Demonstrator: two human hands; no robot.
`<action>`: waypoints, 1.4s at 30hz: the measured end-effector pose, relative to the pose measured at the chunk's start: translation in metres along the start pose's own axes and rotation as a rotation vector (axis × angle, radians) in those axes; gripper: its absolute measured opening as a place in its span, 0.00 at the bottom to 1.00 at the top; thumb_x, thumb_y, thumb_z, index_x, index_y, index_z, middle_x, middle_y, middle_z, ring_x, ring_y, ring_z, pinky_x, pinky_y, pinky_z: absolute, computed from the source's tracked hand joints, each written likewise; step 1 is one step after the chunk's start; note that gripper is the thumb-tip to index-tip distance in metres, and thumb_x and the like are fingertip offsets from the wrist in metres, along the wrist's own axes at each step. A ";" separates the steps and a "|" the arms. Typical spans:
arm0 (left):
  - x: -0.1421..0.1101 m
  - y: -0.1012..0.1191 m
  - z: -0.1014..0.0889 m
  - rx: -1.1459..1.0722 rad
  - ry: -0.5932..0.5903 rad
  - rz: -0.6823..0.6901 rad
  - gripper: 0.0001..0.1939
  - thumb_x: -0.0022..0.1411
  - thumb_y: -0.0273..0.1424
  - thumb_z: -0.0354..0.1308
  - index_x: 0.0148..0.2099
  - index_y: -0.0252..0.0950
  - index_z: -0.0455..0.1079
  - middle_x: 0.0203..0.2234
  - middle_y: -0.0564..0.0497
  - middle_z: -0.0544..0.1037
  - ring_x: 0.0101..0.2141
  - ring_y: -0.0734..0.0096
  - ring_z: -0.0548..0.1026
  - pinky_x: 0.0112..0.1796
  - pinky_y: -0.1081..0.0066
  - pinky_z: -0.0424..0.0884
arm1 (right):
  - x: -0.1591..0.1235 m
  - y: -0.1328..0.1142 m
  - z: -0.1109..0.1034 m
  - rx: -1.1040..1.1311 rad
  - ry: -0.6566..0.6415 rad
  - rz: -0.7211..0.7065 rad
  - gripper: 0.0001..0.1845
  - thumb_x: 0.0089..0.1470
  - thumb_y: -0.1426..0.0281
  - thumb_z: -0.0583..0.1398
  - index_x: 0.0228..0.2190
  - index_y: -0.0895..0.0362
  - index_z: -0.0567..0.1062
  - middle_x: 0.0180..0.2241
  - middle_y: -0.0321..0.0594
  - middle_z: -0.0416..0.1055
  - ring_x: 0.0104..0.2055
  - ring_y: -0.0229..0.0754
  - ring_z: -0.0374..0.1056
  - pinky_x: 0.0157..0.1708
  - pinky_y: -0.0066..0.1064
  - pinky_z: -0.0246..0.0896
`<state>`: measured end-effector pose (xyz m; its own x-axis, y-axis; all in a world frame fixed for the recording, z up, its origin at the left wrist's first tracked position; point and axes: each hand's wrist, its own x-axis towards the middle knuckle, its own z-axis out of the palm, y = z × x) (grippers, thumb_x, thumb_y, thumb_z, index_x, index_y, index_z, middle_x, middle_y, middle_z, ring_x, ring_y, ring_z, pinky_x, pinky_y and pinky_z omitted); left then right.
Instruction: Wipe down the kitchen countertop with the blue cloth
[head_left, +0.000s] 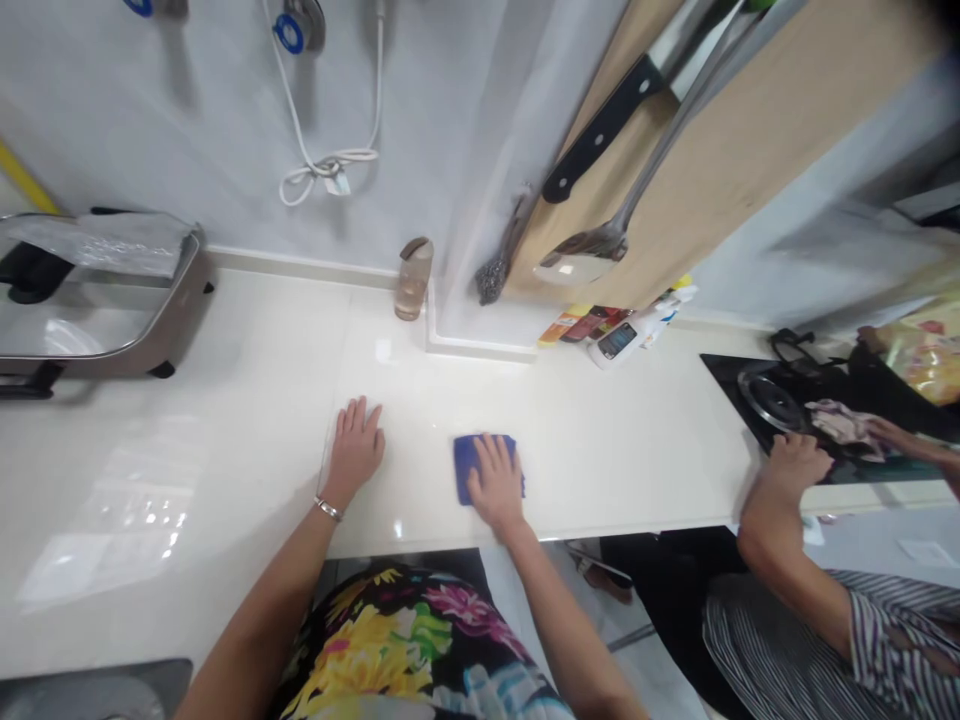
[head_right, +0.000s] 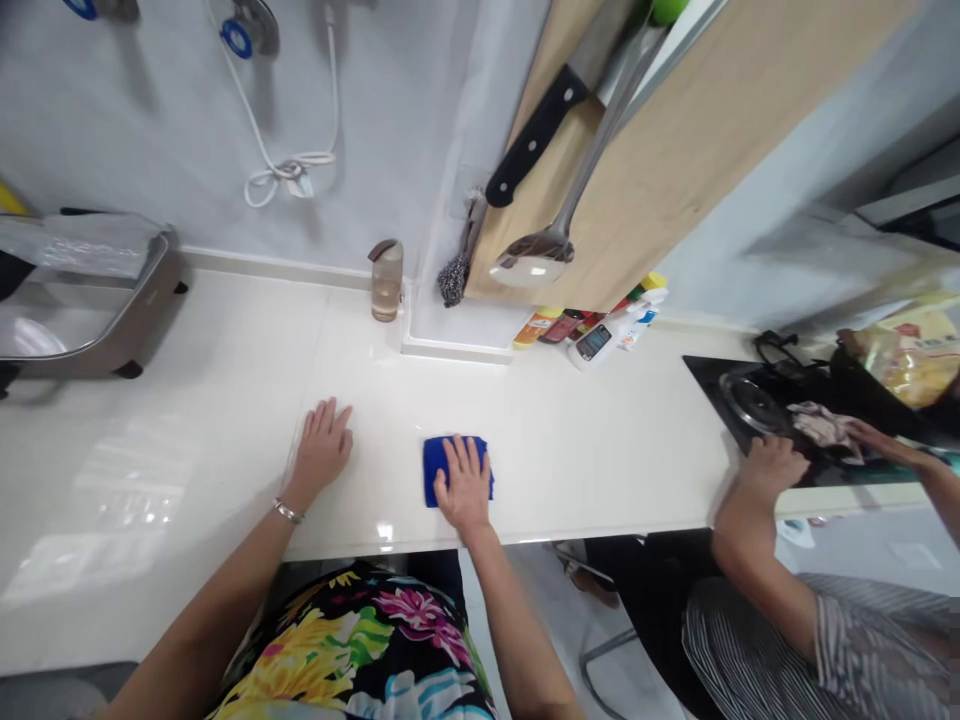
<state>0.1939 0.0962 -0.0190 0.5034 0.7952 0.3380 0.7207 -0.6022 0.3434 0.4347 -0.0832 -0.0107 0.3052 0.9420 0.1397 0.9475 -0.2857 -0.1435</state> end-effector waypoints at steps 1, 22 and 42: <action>0.000 -0.001 0.000 0.004 0.001 0.000 0.25 0.71 0.31 0.44 0.66 0.30 0.64 0.69 0.35 0.56 0.70 0.48 0.50 0.67 0.44 0.51 | 0.001 0.013 0.000 -0.027 0.006 0.043 0.31 0.65 0.64 0.46 0.67 0.55 0.56 0.71 0.40 0.50 0.73 0.50 0.39 0.70 0.54 0.33; 0.004 -0.002 -0.002 -0.008 -0.012 -0.037 0.25 0.68 0.30 0.47 0.66 0.32 0.65 0.69 0.37 0.57 0.71 0.48 0.48 0.67 0.43 0.52 | 0.090 0.054 0.019 -0.010 0.163 0.445 0.35 0.63 0.62 0.42 0.66 0.63 0.56 0.67 0.63 0.54 0.71 0.65 0.43 0.59 0.77 0.40; 0.004 -0.001 -0.003 0.019 -0.015 -0.043 0.24 0.68 0.29 0.47 0.65 0.32 0.65 0.68 0.36 0.59 0.70 0.46 0.51 0.66 0.44 0.55 | 0.183 0.159 -0.021 0.101 -0.181 0.195 0.21 0.51 0.61 0.61 0.46 0.54 0.78 0.43 0.44 0.77 0.46 0.48 0.71 0.50 0.41 0.65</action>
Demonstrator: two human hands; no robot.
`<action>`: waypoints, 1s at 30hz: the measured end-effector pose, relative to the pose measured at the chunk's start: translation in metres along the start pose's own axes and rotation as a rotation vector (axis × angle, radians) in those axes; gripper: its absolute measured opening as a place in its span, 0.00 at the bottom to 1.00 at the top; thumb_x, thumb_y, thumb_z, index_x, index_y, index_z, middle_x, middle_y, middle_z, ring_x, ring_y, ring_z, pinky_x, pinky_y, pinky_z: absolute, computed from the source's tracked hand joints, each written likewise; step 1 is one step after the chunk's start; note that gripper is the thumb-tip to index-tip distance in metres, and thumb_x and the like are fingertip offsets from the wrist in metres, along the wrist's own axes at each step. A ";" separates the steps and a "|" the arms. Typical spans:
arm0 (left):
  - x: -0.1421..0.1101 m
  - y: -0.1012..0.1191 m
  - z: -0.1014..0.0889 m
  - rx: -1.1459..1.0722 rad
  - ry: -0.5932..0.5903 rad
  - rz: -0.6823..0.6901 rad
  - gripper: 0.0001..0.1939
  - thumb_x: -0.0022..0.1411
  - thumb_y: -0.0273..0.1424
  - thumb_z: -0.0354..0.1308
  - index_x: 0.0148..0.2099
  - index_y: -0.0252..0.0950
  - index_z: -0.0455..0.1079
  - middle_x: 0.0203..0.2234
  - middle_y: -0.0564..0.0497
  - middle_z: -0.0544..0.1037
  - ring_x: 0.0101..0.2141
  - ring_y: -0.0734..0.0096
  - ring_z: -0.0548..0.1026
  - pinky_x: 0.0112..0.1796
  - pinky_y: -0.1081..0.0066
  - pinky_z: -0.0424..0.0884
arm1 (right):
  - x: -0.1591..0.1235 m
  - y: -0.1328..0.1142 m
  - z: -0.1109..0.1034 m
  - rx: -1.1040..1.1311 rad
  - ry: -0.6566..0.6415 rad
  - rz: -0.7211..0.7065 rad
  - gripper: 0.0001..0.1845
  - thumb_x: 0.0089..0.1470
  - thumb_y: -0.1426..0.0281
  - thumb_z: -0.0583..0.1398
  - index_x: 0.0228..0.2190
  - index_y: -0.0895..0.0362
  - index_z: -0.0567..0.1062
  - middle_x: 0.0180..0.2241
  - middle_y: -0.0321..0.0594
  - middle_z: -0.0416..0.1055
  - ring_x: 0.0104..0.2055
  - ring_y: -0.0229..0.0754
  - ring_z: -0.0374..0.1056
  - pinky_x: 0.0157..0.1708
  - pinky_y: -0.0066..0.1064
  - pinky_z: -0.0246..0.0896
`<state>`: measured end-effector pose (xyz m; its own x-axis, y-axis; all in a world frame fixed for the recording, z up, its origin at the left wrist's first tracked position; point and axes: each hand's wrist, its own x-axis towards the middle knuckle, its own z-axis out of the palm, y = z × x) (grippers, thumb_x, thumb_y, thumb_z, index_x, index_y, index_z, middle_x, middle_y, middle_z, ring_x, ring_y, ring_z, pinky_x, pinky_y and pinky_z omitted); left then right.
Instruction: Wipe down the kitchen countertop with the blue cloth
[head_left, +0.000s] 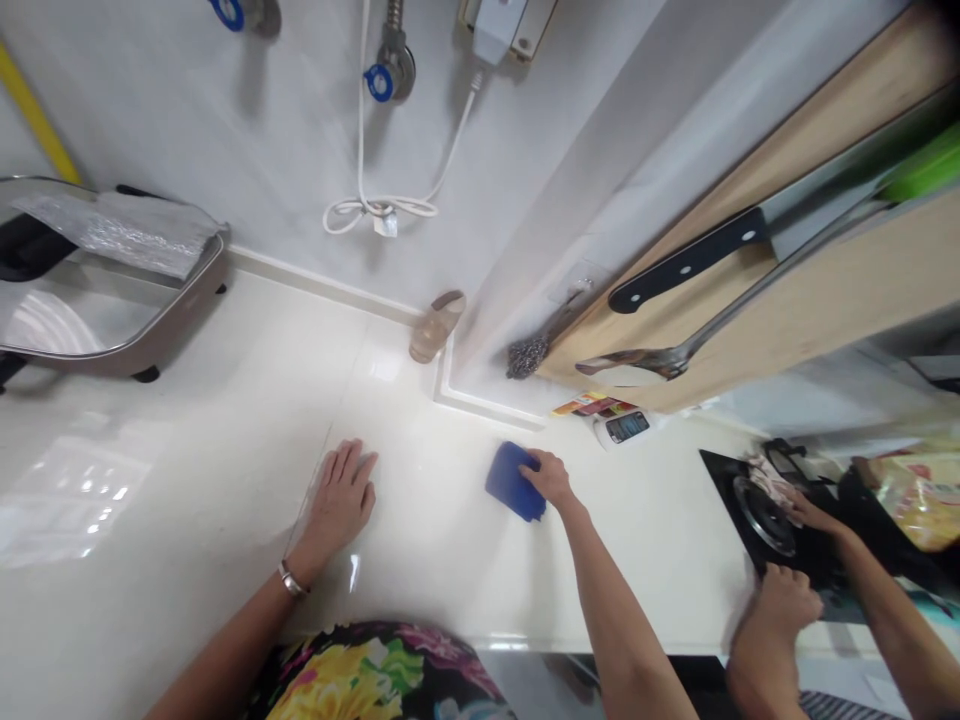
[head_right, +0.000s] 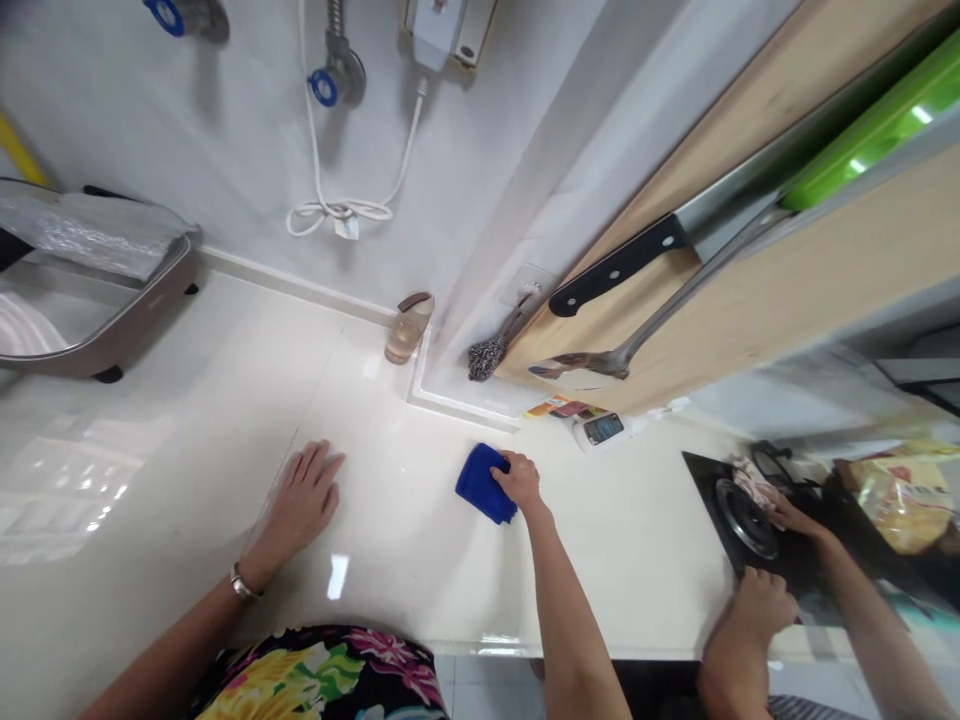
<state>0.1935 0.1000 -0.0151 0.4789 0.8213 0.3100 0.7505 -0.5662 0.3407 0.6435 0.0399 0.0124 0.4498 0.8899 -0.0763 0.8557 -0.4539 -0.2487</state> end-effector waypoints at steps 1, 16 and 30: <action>0.000 0.000 0.000 0.000 0.002 0.001 0.24 0.68 0.29 0.48 0.64 0.32 0.66 0.68 0.36 0.59 0.70 0.46 0.52 0.66 0.44 0.55 | 0.002 -0.001 -0.003 0.000 -0.009 -0.013 0.17 0.49 0.62 0.62 0.41 0.53 0.80 0.39 0.42 0.77 0.43 0.47 0.71 0.48 0.40 0.66; -0.002 -0.003 0.004 -0.067 0.042 -0.010 0.26 0.67 0.30 0.48 0.65 0.34 0.66 0.69 0.38 0.59 0.70 0.49 0.51 0.67 0.44 0.53 | -0.033 -0.014 -0.092 0.216 0.164 -0.296 0.19 0.60 0.59 0.55 0.47 0.52 0.78 0.50 0.46 0.76 0.52 0.49 0.71 0.54 0.44 0.69; 0.000 0.000 0.000 -0.025 0.039 0.007 0.24 0.68 0.30 0.46 0.64 0.32 0.67 0.68 0.36 0.61 0.70 0.48 0.52 0.66 0.44 0.53 | -0.098 -0.029 -0.016 0.153 0.246 -0.297 0.27 0.67 0.57 0.47 0.52 0.59 0.75 0.53 0.52 0.74 0.57 0.49 0.69 0.61 0.47 0.64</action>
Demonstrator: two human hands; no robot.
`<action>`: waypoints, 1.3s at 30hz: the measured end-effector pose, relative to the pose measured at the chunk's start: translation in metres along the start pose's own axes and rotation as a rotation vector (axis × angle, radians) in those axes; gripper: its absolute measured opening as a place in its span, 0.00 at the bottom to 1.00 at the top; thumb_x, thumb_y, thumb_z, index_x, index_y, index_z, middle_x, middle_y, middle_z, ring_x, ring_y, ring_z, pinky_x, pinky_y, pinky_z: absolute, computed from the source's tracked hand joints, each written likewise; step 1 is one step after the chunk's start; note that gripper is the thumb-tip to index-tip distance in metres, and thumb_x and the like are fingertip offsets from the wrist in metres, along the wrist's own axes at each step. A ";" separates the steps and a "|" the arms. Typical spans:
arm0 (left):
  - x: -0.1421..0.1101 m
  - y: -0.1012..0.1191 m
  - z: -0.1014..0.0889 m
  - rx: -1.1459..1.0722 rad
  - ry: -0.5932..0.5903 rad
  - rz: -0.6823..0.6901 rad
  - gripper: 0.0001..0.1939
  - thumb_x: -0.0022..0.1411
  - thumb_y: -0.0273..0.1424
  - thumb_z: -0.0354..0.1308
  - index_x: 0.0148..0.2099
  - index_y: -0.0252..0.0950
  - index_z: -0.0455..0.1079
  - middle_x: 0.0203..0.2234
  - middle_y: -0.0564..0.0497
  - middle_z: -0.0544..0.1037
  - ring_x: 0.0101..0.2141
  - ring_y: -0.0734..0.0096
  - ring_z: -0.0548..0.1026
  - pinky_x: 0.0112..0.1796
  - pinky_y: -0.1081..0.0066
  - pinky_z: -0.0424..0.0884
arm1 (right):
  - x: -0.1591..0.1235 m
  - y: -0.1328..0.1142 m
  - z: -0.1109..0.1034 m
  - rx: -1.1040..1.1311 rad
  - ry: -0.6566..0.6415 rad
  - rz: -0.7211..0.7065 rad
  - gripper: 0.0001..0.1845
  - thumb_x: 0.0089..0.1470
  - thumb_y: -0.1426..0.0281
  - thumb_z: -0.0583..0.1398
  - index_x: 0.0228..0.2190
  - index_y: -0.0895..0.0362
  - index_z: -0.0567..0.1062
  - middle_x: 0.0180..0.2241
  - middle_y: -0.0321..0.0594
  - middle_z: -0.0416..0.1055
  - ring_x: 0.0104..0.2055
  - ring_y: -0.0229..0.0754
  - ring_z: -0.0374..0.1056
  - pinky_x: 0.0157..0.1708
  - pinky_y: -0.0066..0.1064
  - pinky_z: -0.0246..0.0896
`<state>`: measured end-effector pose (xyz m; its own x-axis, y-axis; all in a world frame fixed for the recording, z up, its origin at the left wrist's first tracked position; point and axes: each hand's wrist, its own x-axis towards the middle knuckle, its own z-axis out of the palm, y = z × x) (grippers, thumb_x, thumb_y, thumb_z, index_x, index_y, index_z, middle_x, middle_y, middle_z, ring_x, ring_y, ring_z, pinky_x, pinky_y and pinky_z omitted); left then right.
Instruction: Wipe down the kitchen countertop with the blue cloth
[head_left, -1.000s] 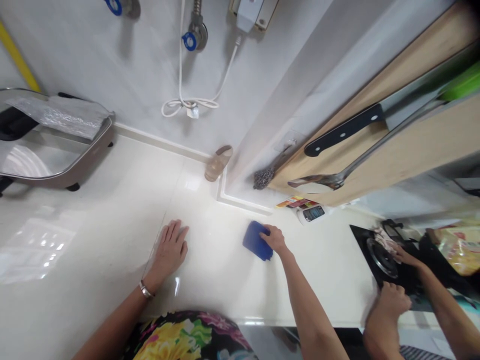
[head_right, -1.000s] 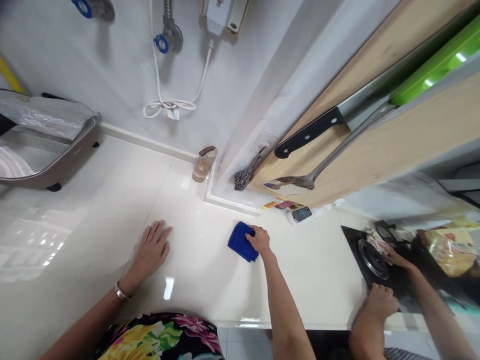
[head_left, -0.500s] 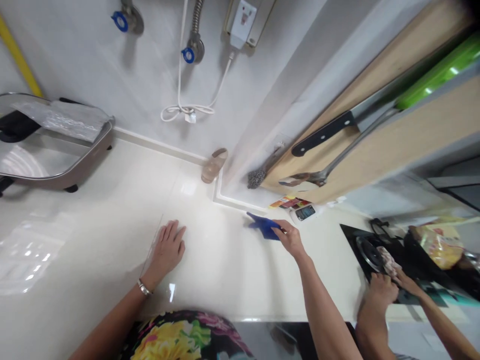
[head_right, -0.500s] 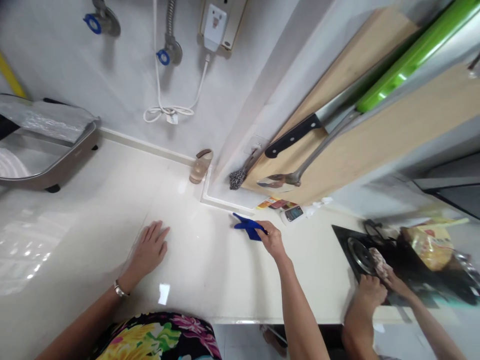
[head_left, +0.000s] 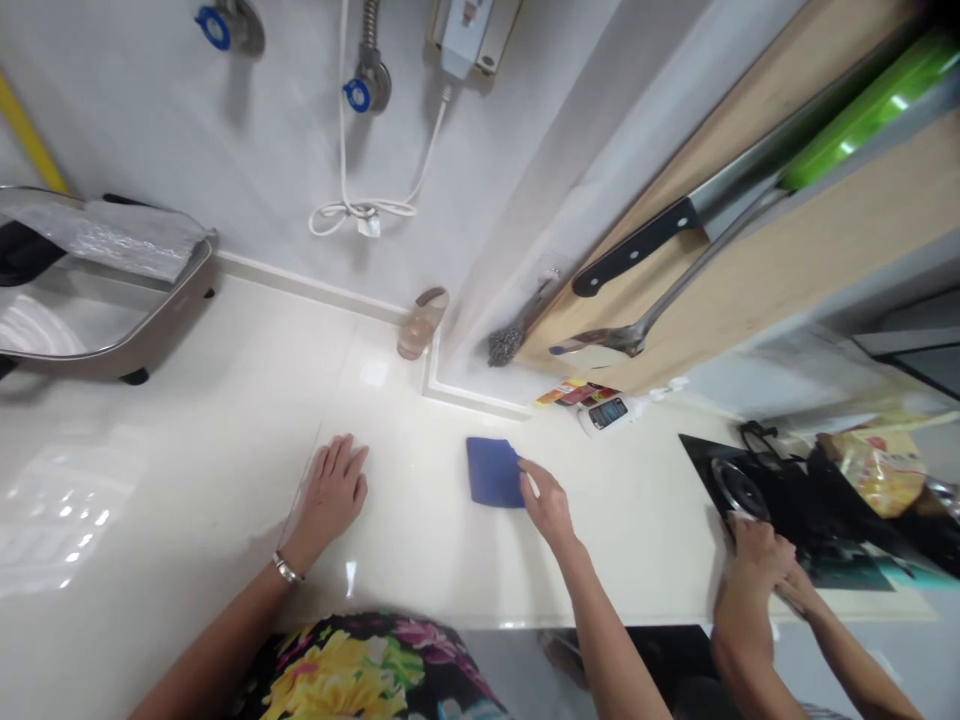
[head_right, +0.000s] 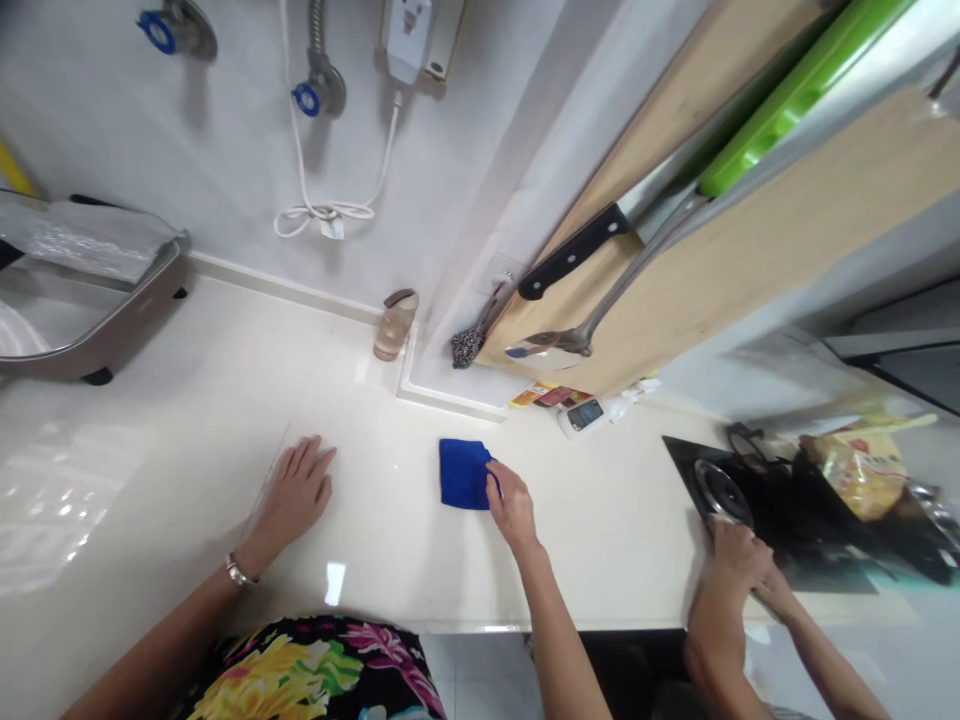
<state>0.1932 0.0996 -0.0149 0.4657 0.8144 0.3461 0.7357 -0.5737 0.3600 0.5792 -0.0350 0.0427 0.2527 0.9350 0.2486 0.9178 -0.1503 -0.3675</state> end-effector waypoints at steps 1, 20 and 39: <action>0.000 0.000 0.001 0.003 0.000 0.003 0.24 0.68 0.30 0.46 0.64 0.32 0.67 0.67 0.35 0.61 0.70 0.47 0.52 0.66 0.44 0.53 | 0.006 -0.004 0.006 -0.042 0.044 0.042 0.28 0.67 0.57 0.46 0.56 0.60 0.72 0.57 0.53 0.71 0.61 0.50 0.65 0.63 0.50 0.60; 0.002 0.002 0.003 0.110 -0.056 0.025 0.26 0.67 0.28 0.48 0.65 0.28 0.65 0.69 0.33 0.56 0.70 0.45 0.48 0.66 0.44 0.53 | 0.052 -0.195 0.140 -0.189 -0.198 -0.060 0.36 0.66 0.56 0.49 0.69 0.58 0.51 0.72 0.53 0.40 0.73 0.66 0.31 0.67 0.67 0.32; 0.002 -0.006 0.005 0.124 -0.051 0.034 0.27 0.68 0.29 0.46 0.66 0.25 0.62 0.68 0.32 0.59 0.70 0.47 0.52 0.66 0.45 0.54 | 0.086 -0.061 0.112 -0.163 -0.195 -0.256 0.31 0.65 0.59 0.50 0.67 0.52 0.57 0.71 0.44 0.48 0.74 0.53 0.36 0.70 0.54 0.36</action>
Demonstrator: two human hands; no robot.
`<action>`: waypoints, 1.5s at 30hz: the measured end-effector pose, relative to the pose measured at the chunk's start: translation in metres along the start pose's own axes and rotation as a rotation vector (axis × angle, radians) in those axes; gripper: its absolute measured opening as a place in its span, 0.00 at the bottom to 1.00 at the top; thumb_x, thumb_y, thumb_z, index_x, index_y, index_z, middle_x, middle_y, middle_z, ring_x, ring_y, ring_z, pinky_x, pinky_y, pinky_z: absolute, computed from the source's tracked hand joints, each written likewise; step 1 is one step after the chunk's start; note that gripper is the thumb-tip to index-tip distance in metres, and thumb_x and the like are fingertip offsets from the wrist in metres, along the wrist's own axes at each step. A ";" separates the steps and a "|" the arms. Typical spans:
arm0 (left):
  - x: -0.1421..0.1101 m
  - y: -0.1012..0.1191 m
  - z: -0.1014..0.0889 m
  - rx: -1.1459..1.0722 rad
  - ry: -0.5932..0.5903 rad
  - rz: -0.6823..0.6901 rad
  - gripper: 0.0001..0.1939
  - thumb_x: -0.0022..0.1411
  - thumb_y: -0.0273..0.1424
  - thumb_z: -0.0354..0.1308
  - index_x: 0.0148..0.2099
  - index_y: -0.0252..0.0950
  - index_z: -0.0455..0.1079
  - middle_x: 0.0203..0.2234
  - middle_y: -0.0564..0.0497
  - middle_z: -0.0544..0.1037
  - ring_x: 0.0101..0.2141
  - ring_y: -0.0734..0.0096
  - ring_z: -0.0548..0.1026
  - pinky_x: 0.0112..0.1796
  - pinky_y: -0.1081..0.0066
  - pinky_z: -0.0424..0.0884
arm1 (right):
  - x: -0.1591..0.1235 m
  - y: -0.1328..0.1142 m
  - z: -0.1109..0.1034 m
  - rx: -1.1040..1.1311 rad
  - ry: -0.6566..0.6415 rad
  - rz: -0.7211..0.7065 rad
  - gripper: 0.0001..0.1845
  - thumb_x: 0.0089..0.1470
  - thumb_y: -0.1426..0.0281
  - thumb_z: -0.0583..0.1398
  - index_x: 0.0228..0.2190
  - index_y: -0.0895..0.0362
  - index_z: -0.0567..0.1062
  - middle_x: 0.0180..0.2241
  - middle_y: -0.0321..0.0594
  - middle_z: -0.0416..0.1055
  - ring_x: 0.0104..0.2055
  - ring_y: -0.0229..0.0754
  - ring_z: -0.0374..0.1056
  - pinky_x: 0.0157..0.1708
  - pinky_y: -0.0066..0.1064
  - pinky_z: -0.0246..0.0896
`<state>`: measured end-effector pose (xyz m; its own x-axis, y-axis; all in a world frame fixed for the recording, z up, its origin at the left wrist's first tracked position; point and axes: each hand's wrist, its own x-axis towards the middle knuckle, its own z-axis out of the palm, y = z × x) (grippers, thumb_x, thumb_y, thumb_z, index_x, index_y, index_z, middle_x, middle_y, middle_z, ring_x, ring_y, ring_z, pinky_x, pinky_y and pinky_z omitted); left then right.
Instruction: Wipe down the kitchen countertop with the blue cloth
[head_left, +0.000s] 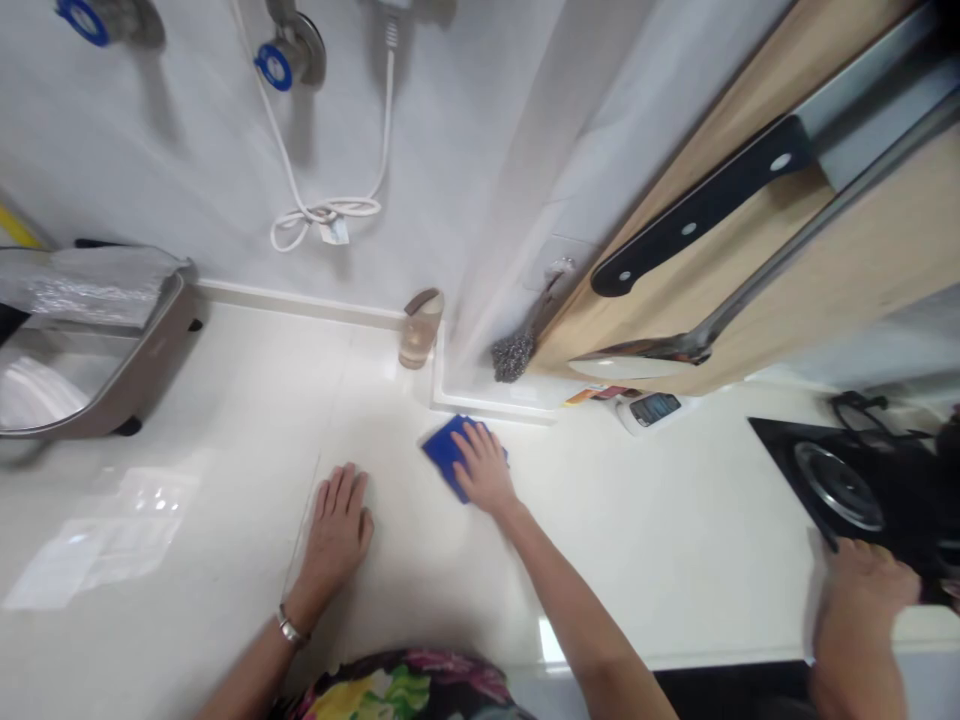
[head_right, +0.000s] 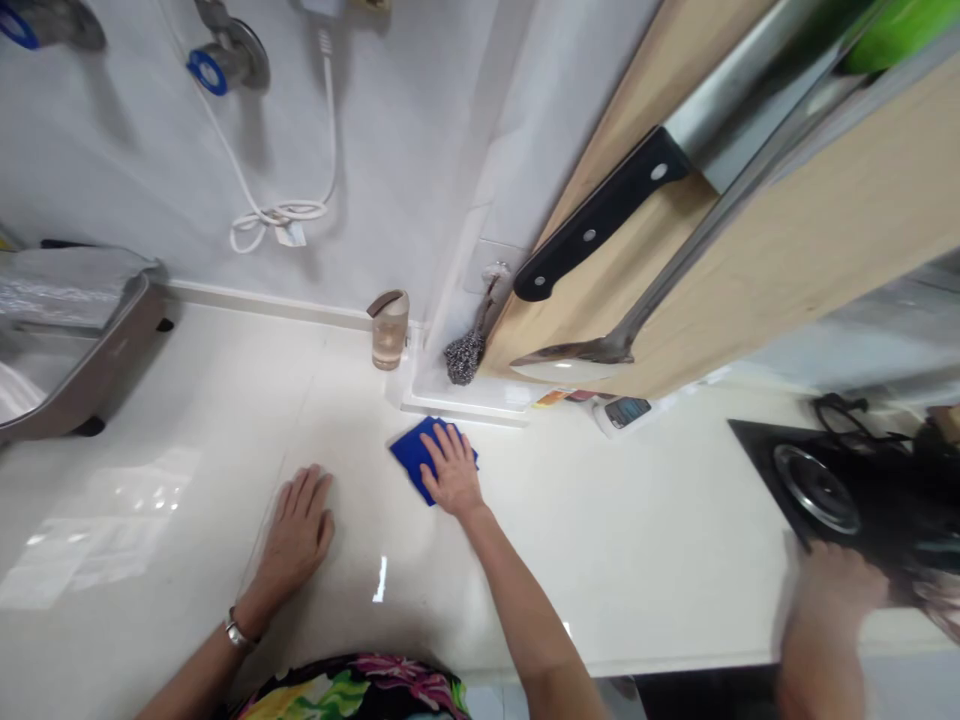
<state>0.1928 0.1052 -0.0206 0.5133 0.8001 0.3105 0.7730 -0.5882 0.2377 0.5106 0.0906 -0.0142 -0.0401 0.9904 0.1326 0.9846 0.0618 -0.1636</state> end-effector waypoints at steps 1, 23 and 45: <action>0.000 0.000 0.000 -0.005 0.005 0.002 0.27 0.68 0.29 0.46 0.66 0.25 0.61 0.68 0.32 0.59 0.70 0.47 0.51 0.66 0.45 0.54 | -0.010 0.019 -0.003 -0.022 0.000 0.057 0.31 0.66 0.59 0.49 0.67 0.52 0.57 0.71 0.44 0.48 0.74 0.53 0.37 0.71 0.54 0.36; 0.003 -0.001 0.006 -0.018 0.058 0.020 0.27 0.68 0.31 0.44 0.66 0.25 0.61 0.67 0.31 0.61 0.69 0.45 0.52 0.65 0.43 0.55 | -0.073 0.011 0.003 -0.179 0.220 0.809 0.33 0.66 0.59 0.43 0.67 0.61 0.57 0.68 0.59 0.52 0.71 0.64 0.43 0.64 0.67 0.44; 0.000 0.003 0.006 -0.132 0.125 0.017 0.27 0.68 0.31 0.45 0.66 0.24 0.62 0.68 0.30 0.59 0.70 0.46 0.50 0.66 0.42 0.52 | -0.283 0.001 -0.021 -0.206 0.082 0.767 0.33 0.66 0.57 0.42 0.67 0.54 0.58 0.70 0.45 0.50 0.73 0.55 0.41 0.68 0.55 0.46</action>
<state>0.1973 0.1039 -0.0258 0.4691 0.7736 0.4259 0.7048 -0.6186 0.3473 0.5263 -0.1921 -0.0310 0.6663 0.7344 0.1295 0.7443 -0.6655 -0.0555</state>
